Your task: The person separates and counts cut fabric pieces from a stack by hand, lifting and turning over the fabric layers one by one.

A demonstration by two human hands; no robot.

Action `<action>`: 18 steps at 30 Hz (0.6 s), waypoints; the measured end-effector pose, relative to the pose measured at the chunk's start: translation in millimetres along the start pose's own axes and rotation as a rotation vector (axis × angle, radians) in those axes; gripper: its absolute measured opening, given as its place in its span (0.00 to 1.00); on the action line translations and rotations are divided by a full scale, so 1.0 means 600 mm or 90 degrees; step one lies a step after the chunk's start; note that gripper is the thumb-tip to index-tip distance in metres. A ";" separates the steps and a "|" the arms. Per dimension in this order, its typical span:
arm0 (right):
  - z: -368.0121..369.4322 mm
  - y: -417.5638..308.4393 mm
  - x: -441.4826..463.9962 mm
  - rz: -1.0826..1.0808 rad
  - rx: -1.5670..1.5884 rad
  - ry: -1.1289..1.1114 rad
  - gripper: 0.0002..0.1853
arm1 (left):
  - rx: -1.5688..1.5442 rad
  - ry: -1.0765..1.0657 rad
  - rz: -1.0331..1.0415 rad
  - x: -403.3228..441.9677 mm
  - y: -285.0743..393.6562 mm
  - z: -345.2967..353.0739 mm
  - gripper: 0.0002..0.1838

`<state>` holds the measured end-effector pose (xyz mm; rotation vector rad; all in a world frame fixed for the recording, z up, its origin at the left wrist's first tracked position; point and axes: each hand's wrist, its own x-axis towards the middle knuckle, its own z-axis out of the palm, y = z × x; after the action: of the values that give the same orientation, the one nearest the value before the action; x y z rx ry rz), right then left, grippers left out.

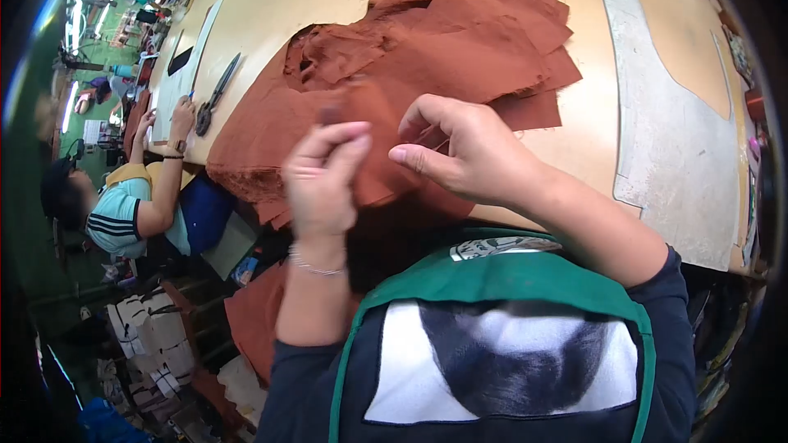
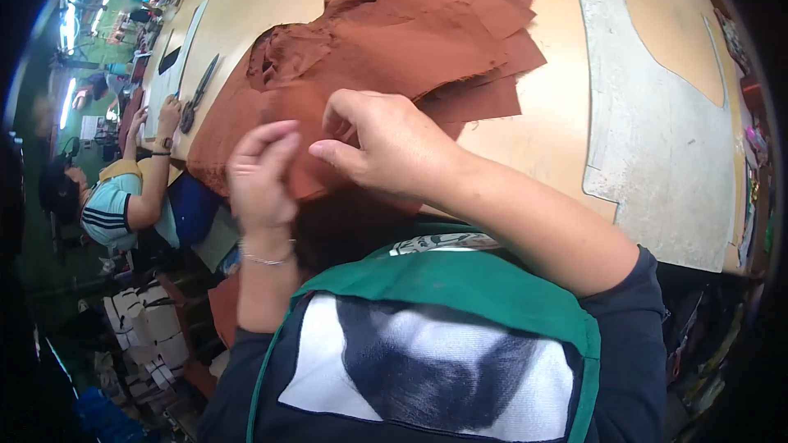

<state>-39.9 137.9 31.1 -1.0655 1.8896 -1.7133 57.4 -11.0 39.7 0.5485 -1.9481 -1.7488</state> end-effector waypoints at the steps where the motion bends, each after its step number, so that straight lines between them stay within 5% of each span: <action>1: -0.002 0.008 -0.005 0.041 -0.025 0.018 0.12 | -0.004 -0.040 0.010 -0.008 -0.029 0.020 0.03; 5: -0.013 0.046 -0.015 0.174 0.036 0.029 0.12 | -0.054 -0.129 0.041 -0.023 -0.058 0.033 0.06; 9: -0.002 0.067 -0.020 0.172 0.098 0.023 0.10 | -0.019 -0.106 0.007 -0.016 -0.052 0.029 0.19; 18: 0.002 0.072 -0.025 0.175 0.115 0.012 0.10 | -0.150 -0.086 -0.100 -0.004 -0.047 0.034 0.21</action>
<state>-41.6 146.9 -13.4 -0.6892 1.7583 -1.6982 47.0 3.6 9.7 0.5228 -1.7909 -2.1291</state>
